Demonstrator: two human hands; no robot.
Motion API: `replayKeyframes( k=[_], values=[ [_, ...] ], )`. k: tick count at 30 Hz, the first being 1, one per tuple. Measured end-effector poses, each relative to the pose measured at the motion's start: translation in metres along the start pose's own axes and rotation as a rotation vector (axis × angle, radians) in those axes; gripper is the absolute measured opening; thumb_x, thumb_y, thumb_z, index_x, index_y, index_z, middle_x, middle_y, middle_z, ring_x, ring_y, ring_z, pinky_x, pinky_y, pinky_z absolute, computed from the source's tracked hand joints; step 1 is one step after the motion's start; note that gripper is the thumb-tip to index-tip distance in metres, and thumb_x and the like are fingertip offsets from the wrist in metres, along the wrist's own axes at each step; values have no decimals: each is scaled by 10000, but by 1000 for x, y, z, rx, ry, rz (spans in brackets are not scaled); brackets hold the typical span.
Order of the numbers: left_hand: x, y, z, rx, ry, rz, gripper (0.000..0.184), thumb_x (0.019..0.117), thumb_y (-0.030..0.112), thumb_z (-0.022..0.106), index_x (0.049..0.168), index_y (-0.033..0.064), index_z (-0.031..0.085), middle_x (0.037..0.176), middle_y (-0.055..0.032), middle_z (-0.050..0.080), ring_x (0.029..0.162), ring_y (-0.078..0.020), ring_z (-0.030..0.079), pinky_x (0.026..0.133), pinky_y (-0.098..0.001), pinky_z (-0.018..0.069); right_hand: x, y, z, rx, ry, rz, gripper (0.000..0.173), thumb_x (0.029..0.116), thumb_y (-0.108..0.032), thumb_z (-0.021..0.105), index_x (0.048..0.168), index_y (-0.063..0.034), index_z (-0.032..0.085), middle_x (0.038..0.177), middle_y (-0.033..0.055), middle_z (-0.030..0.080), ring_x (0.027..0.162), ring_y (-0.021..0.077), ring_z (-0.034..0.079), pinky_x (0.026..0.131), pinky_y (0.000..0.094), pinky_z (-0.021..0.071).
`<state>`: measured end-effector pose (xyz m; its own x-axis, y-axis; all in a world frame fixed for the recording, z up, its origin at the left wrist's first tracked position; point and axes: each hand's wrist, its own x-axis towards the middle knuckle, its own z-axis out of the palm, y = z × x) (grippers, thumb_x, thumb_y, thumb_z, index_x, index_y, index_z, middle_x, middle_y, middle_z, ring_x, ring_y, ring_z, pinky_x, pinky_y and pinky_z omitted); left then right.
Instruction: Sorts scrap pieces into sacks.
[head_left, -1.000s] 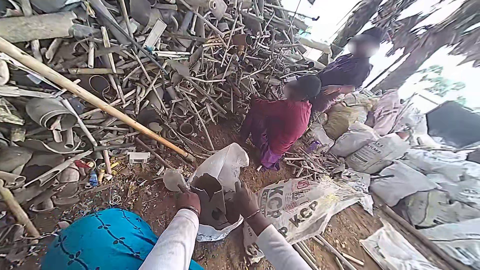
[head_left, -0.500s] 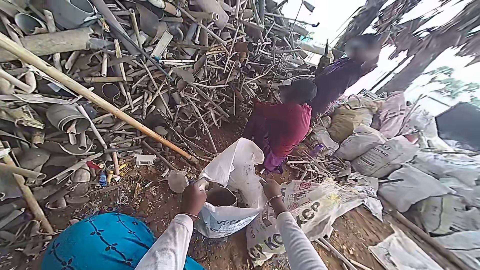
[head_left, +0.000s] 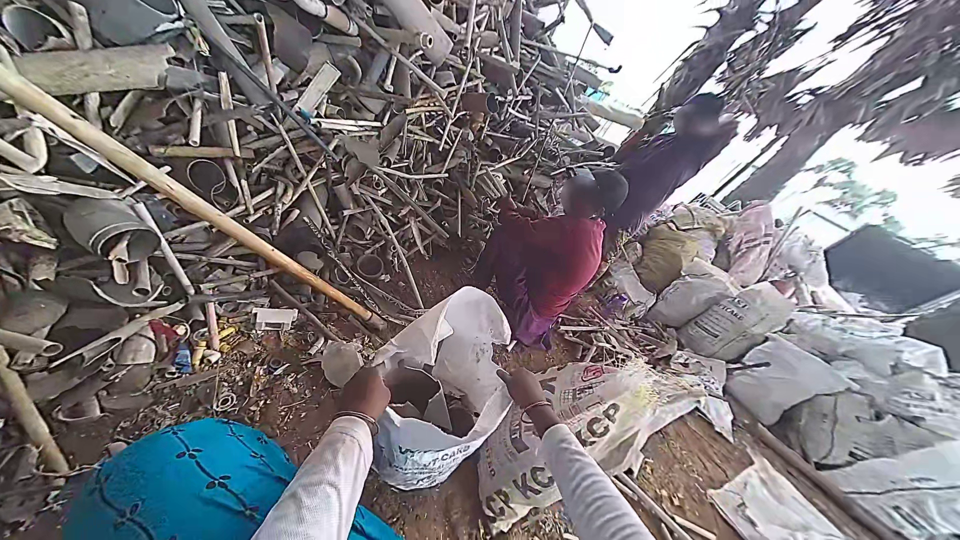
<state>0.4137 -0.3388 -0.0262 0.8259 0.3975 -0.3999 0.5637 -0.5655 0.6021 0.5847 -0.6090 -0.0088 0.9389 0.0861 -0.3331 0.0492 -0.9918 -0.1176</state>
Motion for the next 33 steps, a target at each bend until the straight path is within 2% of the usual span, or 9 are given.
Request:
replayKeyframes(
  k=[3,6,9,11,16,20,27,30,33],
  values=[
    [-11,0,-8,-265,261,134,516,1007,27,510,1519,87,497,1384,-213,624,1289,-384,594,1108,-542,422,-6,3,-26,120,136,13,526,1092,-417,484,1090,68,686,1215,268,662,1191,381,627,1022,564,457],
    [-15,-1,-7,-371,426,287,524,971,5,533,1488,90,541,1303,-228,673,1193,-425,649,1040,-581,459,-14,11,-25,272,262,39,506,1091,-401,501,910,43,665,931,211,640,872,319,625,810,519,468],
    [-7,-3,-9,-150,55,198,497,1014,81,537,1506,144,528,1435,-161,602,1337,-352,562,1128,-545,405,-12,23,-8,10,8,76,565,1082,-471,468,1158,46,684,1219,273,671,1182,404,643,1004,614,469],
    [-4,0,-4,35,-102,112,455,1023,120,537,1476,91,543,1426,-201,591,1347,-372,548,1116,-578,414,-15,20,1,-203,-153,82,628,1048,-549,496,1209,32,671,1274,263,657,1218,406,629,1008,625,467],
    [-10,10,-7,117,-105,68,450,1015,125,536,1460,63,547,1403,-210,601,1324,-373,566,1085,-575,443,-53,-34,0,-296,43,-27,505,1067,-455,491,1192,-3,678,1247,225,686,1205,391,651,946,603,511],
    [-10,11,-5,89,-58,80,535,1005,111,547,1535,109,474,1419,-203,592,1327,-373,564,1087,-565,445,-70,-69,13,-225,44,-352,476,1071,-438,502,1200,-3,646,1186,216,674,1120,382,670,901,579,525],
    [-6,6,-2,20,-18,114,531,1002,115,564,1528,149,497,1419,-191,597,1323,-367,568,1087,-571,442,-65,-116,72,-60,-161,-526,678,1021,-509,586,1522,-70,461,1450,232,547,1270,390,603,1020,590,500],
    [-5,3,-1,21,-9,127,538,999,103,563,1530,151,496,1444,-181,581,1347,-356,549,1108,-553,431,-65,-136,83,-165,-196,-439,592,1039,-397,586,1523,-92,433,1415,215,587,1252,397,621,980,615,509],
    [-4,0,-1,-3,9,137,530,993,95,573,1517,142,510,1468,-170,563,1363,-338,537,1124,-540,423,-71,-144,80,-227,-143,-356,365,1031,-145,510,1384,-84,576,1304,200,660,1206,395,646,924,623,524]
  ],
)
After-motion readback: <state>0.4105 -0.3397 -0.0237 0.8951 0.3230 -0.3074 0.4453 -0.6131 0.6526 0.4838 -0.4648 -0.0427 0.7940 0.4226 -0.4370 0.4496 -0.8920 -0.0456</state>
